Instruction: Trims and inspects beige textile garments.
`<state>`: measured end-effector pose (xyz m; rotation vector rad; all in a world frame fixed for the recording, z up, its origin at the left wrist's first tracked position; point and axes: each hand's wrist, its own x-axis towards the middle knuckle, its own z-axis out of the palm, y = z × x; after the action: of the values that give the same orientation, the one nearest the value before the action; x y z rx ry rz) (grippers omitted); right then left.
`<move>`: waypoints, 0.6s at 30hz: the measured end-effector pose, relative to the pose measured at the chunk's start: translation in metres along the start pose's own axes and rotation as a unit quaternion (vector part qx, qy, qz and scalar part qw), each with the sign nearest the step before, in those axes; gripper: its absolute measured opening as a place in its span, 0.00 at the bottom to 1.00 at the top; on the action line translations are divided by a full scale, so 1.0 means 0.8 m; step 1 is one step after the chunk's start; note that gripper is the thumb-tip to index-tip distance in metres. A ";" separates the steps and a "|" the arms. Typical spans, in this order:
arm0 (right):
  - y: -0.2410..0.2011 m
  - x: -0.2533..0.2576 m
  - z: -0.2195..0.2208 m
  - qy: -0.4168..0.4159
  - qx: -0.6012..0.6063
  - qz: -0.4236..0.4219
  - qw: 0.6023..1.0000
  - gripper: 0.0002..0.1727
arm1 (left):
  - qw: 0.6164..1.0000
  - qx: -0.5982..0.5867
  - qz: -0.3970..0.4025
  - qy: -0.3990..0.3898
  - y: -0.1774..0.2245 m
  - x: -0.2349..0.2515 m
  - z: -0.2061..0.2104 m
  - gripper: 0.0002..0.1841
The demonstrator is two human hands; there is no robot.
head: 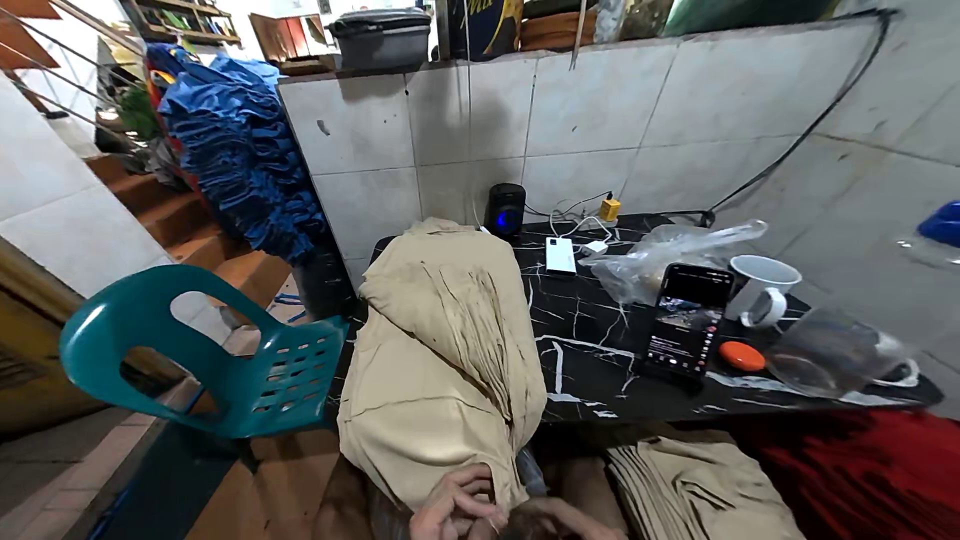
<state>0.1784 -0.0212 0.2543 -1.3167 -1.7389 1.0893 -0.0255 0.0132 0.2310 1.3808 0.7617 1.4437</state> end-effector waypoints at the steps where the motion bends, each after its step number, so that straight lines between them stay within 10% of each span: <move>1: -0.003 0.002 0.004 0.064 0.027 0.007 0.998 0.17 | 1.000 0.013 0.007 -0.017 0.000 -0.001 0.000 0.03; 8: -0.023 0.025 0.038 0.194 0.159 0.020 0.968 0.06 | 0.980 0.167 0.104 0.000 0.003 -0.005 0.007 0.03; 18: -0.015 0.028 0.047 0.163 0.242 0.041 0.956 0.06 | 0.976 0.202 0.072 0.036 0.004 -0.005 0.013 0.02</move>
<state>0.1346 -0.0091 0.2507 -1.1787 -1.0954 1.1725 -0.0162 0.0069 0.2343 1.7272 1.0638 1.5109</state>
